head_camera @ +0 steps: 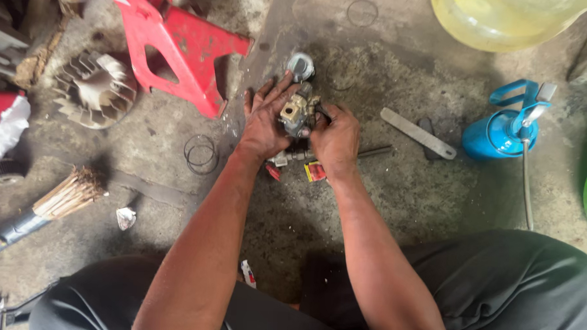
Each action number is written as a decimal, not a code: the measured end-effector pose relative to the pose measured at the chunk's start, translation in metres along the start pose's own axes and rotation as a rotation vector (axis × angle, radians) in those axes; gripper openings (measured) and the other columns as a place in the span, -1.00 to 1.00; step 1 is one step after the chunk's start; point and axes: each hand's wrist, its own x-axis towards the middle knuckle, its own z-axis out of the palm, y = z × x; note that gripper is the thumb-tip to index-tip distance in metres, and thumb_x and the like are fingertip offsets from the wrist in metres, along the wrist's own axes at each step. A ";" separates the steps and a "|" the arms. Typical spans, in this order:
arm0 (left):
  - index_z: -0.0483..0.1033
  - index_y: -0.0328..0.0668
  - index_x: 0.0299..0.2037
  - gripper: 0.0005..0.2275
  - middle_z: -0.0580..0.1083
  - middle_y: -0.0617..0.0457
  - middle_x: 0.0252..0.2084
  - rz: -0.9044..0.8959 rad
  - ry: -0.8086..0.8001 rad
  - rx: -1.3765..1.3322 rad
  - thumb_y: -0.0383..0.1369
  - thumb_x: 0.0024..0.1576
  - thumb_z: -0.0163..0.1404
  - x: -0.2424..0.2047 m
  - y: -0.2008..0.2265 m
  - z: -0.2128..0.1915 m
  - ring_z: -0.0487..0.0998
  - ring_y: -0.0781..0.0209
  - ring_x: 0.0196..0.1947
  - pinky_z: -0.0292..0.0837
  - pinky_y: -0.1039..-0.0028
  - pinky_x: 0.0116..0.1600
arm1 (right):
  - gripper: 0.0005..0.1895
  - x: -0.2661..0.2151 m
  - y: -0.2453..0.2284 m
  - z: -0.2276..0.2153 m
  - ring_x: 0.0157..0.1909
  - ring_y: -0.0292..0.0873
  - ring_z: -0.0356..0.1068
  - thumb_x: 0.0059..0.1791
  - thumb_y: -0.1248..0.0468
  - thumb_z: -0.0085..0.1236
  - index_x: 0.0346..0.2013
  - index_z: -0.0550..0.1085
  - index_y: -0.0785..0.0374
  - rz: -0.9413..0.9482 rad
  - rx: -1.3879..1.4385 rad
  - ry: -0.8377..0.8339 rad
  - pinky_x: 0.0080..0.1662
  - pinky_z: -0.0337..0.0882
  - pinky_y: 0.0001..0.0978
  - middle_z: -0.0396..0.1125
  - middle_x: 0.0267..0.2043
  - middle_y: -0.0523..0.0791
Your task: The person disassembles a carburetor by hand, removing internal components and a spring while working on a concrete garage floor.
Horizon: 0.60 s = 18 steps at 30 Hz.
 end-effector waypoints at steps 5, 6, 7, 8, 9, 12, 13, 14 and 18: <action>0.31 0.32 0.39 -0.20 0.09 0.33 0.55 -0.008 0.017 0.004 -0.14 -0.14 0.37 0.005 0.002 0.000 0.03 -0.06 0.54 -0.40 -0.16 0.54 | -0.76 -0.001 -0.001 0.008 -0.02 0.20 0.47 -0.11 0.47 0.18 -0.16 0.60 0.31 -0.122 -0.026 0.059 0.04 0.45 -0.08 0.45 -0.06 0.14; 0.30 0.30 0.39 -0.17 0.09 0.32 0.55 -0.018 -0.005 0.022 -0.18 -0.20 0.36 0.005 0.002 -0.002 0.03 -0.06 0.53 -0.39 -0.15 0.53 | -0.78 -0.001 0.000 0.008 -0.06 0.17 0.48 -0.09 0.47 0.18 -0.16 0.60 0.31 -0.017 0.016 0.038 0.01 0.46 -0.08 0.48 -0.09 0.10; 0.30 0.30 0.39 -0.17 0.09 0.32 0.55 -0.017 -0.005 0.023 -0.18 -0.20 0.36 0.004 0.004 -0.003 0.03 -0.06 0.53 -0.39 -0.15 0.53 | -0.78 0.000 0.002 0.006 -0.06 0.17 0.48 -0.09 0.47 0.18 -0.16 0.60 0.31 -0.017 0.016 0.039 0.01 0.46 -0.08 0.48 -0.09 0.10; 0.31 0.29 0.38 -0.15 0.09 0.31 0.54 -0.018 0.005 0.009 -0.15 -0.24 0.38 0.003 0.006 -0.004 0.03 -0.07 0.52 -0.38 -0.14 0.53 | -0.82 0.002 0.005 0.003 -0.08 0.10 0.50 -0.06 0.45 0.20 -0.19 0.61 0.27 -0.033 -0.035 0.043 0.06 0.44 -0.08 0.49 -0.13 0.07; 0.31 0.29 0.37 -0.13 0.09 0.30 0.52 -0.020 0.015 -0.007 -0.13 -0.28 0.39 0.002 0.009 -0.004 0.03 -0.08 0.52 -0.37 -0.13 0.52 | -0.86 0.003 0.010 -0.001 -0.09 0.04 0.52 -0.04 0.43 0.22 -0.22 0.63 0.22 -0.048 -0.088 0.045 0.11 0.43 -0.09 0.50 -0.16 0.03; 0.32 0.24 0.33 -0.12 0.18 0.21 0.49 0.002 0.077 -0.007 -0.06 -0.29 0.44 -0.005 0.022 -0.011 0.09 -0.10 0.48 -0.23 -0.10 0.51 | -0.87 0.019 0.022 -0.015 -0.14 0.04 0.48 -0.05 0.42 0.23 -0.22 0.62 0.25 -0.004 -0.111 0.151 -0.08 0.45 -0.14 0.51 -0.19 0.02; 0.32 0.24 0.33 -0.12 0.18 0.21 0.49 0.002 0.083 -0.004 -0.06 -0.29 0.44 -0.008 0.025 -0.016 0.09 -0.10 0.48 -0.23 -0.10 0.51 | -0.87 0.025 0.025 -0.016 -0.14 0.04 0.48 -0.05 0.42 0.23 -0.22 0.62 0.25 -0.009 -0.107 0.151 -0.08 0.45 -0.14 0.51 -0.19 0.02; 0.31 0.24 0.35 -0.13 0.23 0.16 0.45 -0.020 0.102 0.016 -0.08 -0.26 0.42 -0.009 0.029 -0.020 0.13 -0.11 0.45 -0.14 -0.05 0.51 | -0.88 0.030 0.028 -0.015 -0.18 -0.04 0.49 -0.01 0.37 0.19 -0.19 0.59 0.23 0.096 0.070 0.072 -0.11 0.46 -0.19 0.51 -0.21 -0.01; 0.30 0.03 0.36 -0.10 0.32 -0.04 0.32 -0.003 0.049 0.027 -0.13 -0.31 0.39 -0.020 0.045 -0.039 0.21 -0.18 0.34 0.02 -0.02 0.39 | -0.88 0.033 0.039 -0.011 -0.23 -0.07 0.43 0.08 0.30 0.11 -0.11 0.47 0.27 0.201 0.159 -0.161 -0.12 0.42 -0.23 0.48 -0.27 0.01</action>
